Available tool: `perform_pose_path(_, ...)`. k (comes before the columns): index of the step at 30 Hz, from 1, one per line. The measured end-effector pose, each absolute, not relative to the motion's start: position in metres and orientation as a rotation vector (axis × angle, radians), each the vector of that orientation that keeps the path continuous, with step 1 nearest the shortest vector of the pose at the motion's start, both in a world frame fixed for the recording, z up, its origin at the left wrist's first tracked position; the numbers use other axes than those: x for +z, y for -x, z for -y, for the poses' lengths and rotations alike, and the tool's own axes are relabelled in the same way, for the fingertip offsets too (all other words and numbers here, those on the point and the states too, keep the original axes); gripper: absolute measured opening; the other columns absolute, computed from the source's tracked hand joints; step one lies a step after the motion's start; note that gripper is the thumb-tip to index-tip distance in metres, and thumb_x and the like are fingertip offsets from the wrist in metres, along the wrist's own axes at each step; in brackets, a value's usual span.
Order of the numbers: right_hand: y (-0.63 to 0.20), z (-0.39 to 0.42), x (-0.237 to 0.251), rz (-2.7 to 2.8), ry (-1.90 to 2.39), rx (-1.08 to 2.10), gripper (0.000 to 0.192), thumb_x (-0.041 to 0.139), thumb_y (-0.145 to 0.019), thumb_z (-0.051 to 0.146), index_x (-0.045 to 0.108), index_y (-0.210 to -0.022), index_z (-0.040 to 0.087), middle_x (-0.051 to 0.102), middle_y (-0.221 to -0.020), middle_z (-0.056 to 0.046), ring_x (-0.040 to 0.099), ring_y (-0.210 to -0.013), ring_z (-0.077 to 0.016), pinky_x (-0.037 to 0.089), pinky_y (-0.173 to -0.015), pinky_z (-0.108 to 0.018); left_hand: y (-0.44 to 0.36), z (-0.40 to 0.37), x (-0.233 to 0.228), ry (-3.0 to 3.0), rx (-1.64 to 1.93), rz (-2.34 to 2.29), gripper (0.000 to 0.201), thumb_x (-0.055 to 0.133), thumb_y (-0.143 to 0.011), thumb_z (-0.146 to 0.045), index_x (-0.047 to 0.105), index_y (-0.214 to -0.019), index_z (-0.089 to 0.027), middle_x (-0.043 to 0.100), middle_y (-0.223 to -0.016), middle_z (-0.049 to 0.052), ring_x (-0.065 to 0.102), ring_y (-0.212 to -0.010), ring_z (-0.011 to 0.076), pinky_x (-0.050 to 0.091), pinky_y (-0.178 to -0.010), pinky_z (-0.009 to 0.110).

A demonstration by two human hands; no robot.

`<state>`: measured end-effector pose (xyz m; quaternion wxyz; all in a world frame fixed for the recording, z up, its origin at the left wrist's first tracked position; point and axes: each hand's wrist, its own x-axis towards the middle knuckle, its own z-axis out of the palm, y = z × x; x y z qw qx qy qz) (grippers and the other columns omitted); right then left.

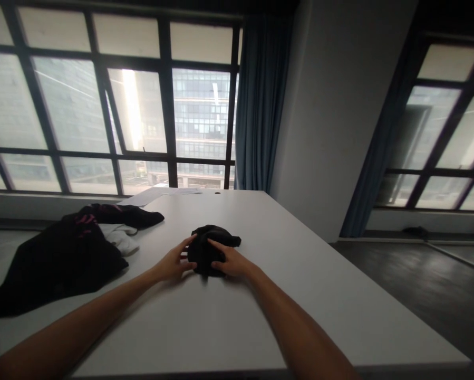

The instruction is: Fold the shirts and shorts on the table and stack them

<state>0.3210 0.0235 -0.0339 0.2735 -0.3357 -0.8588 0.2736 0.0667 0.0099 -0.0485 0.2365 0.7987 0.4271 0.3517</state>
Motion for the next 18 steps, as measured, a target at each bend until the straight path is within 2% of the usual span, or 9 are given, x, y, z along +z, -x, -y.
perform_pose_path(2, -0.307, -0.018, -0.036, 2.282, 0.819, 0.732, 0.092, 0.071, -0.073, 0.022, 0.027, -0.155, 0.024, 0.05, -0.145, -0.011, 0.053, -0.124, -0.0269, 0.041, -0.106, -0.045, -0.072, -0.01, -0.052, -2.131, 1.011, -1.145, 0.096, 0.069, -0.071, -0.022, 0.022, -0.155, -0.026, 0.057, -0.134, 0.014, 0.065, -0.097, 0.0226, 0.057, -0.077, 0.037)
perform_pose_path(4, -0.297, -0.015, -0.036, 2.184, 0.806, 0.716, 0.092, 0.07, -0.071, 0.018, 0.029, -0.153, 0.025, 0.058, -0.135, -0.01, 0.06, -0.112, -0.0243, 0.047, -0.098, -0.042, -0.076, -0.01, -0.053, -2.101, 1.052, -1.103, 0.091, 0.066, -0.069, -0.016, 0.029, -0.152, -0.024, 0.062, -0.125, 0.013, 0.065, -0.083, 0.0189, 0.056, -0.069, 0.033)
perform_pose_path(6, -0.292, -0.014, -0.032, 2.095, 0.841, 0.682, 0.076, 0.067, -0.072, 0.016, 0.044, -0.144, 0.024, 0.068, -0.112, -0.007, 0.065, -0.09, -0.0199, 0.052, -0.084, -0.037, -0.077, -0.008, -0.051, -2.048, 1.073, -0.99, 0.077, 0.066, -0.07, -0.017, 0.044, -0.144, -0.02, 0.067, -0.115, 0.011, 0.064, -0.077, 0.0168, 0.054, -0.068, 0.032)
perform_pose_path(8, -0.296, -0.014, -0.024, 2.023, 0.873, 0.619, 0.049, 0.066, -0.073, 0.017, 0.063, -0.121, 0.022, 0.069, -0.09, -0.002, 0.063, -0.074, -0.0169, 0.053, -0.075, -0.034, -0.076, -0.005, -0.044, -1.933, 1.056, -0.861, 0.061, 0.069, -0.071, -0.023, 0.057, -0.13, -0.017, 0.07, -0.104, 0.009, 0.064, -0.076, 0.0166, 0.053, -0.068, 0.031)
perform_pose_path(10, -0.305, -0.014, -0.013, 1.919, 0.882, 0.569, 0.025, 0.069, -0.073, 0.023, 0.068, -0.097, 0.02, 0.068, -0.078, 0.0, 0.061, -0.069, -0.0164, 0.051, -0.068, -0.031, -0.074, -0.002, -0.034, -1.783, 1.031, -0.807, 0.049, 0.074, -0.072, -0.033, 0.065, -0.117, -0.014, 0.071, -0.089, 0.006, 0.064, -0.072, 0.0165, 0.051, -0.064, 0.028)
perform_pose_path(11, -0.311, -0.014, -0.007, 1.841, 0.884, 0.567, 0.02, 0.071, -0.072, 0.029, 0.067, -0.089, 0.019, 0.066, -0.073, 0.0, 0.06, -0.065, -0.0163, 0.051, -0.064, -0.03, -0.072, -0.001, -0.028, -1.705, 1.044, -0.814, 0.046, 0.074, -0.073, -0.039, 0.067, -0.11, -0.014, 0.07, -0.082, 0.004, 0.063, -0.069, 0.0159, 0.049, -0.061, 0.026)
perform_pose_path(15, -0.334, -0.019, 0.008, 1.508, 0.916, 0.639, 0.04, 0.076, -0.068, 0.054, 0.059, -0.075, 0.019, 0.058, -0.054, 0.002, 0.054, -0.047, -0.0143, 0.044, -0.046, -0.027, -0.059, -0.007, -0.011, -1.471, 1.209, -0.914, 0.045, 0.075, -0.071, -0.055, 0.069, -0.086, -0.014, 0.067, -0.069, 0.002, 0.06, -0.06, 0.0137, 0.046, -0.056, 0.024)
perform_pose_path(18, -0.348, -0.032, 0.004, 1.331, 0.974, 0.654, 0.048, 0.075, -0.067, 0.061, 0.059, -0.08, 0.018, 0.062, -0.057, 0.0, 0.058, -0.049, -0.0162, 0.048, -0.047, -0.028, -0.042, -0.022, -0.012, -1.466, 1.325, -1.074, 0.051, 0.076, -0.064, -0.06, 0.067, -0.084, -0.014, 0.067, -0.069, 0.002, 0.061, -0.064, 0.0163, 0.047, -0.059, 0.026)
